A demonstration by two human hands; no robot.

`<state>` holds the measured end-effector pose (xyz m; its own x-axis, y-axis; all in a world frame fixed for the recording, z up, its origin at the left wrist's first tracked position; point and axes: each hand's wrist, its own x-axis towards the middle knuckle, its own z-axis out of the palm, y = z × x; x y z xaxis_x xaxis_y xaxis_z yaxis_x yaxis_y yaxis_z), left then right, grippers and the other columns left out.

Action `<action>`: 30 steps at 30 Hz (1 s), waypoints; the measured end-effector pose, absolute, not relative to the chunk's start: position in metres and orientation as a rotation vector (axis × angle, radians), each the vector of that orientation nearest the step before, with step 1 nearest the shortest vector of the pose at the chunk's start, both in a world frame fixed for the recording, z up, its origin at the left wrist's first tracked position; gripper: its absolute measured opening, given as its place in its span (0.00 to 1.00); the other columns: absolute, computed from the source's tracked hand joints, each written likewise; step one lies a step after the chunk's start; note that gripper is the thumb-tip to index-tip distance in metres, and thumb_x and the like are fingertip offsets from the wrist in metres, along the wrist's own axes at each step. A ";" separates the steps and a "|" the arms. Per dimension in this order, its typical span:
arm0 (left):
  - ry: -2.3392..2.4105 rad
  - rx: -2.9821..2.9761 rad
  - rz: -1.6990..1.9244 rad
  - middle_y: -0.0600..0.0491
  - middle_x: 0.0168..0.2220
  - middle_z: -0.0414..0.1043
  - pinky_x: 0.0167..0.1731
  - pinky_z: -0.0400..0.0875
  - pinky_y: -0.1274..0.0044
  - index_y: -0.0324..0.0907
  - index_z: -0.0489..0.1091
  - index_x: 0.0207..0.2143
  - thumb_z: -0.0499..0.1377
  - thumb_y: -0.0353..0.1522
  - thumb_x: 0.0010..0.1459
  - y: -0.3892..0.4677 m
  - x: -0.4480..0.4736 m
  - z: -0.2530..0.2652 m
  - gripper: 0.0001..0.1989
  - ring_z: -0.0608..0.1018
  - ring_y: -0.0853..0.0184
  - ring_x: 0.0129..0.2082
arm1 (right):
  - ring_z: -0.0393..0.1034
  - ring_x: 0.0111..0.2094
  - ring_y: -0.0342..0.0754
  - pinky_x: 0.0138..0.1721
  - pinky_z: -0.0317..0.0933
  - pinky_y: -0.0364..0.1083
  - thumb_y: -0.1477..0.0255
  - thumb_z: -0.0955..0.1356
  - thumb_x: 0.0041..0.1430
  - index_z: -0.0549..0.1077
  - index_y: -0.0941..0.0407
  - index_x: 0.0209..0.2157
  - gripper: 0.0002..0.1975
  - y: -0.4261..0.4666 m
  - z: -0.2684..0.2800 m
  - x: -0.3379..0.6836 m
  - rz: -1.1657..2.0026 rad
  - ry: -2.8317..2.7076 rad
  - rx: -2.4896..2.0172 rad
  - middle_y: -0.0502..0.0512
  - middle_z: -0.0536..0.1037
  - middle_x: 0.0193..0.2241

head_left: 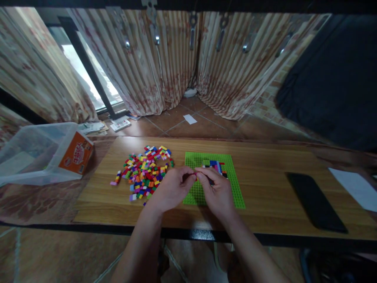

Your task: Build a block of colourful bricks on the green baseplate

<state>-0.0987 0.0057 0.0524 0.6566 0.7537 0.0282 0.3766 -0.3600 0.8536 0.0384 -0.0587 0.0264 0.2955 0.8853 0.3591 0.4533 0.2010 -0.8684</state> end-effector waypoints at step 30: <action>0.878 1.201 0.587 0.56 0.23 0.72 0.23 0.66 0.83 0.36 0.71 0.28 0.64 0.38 0.50 0.003 -0.093 0.048 0.12 0.72 0.76 0.20 | 0.58 0.20 0.39 0.20 0.51 0.40 0.59 0.72 0.49 0.74 0.56 0.28 0.14 -0.053 0.020 0.024 1.056 -0.715 -1.254 0.44 0.68 0.19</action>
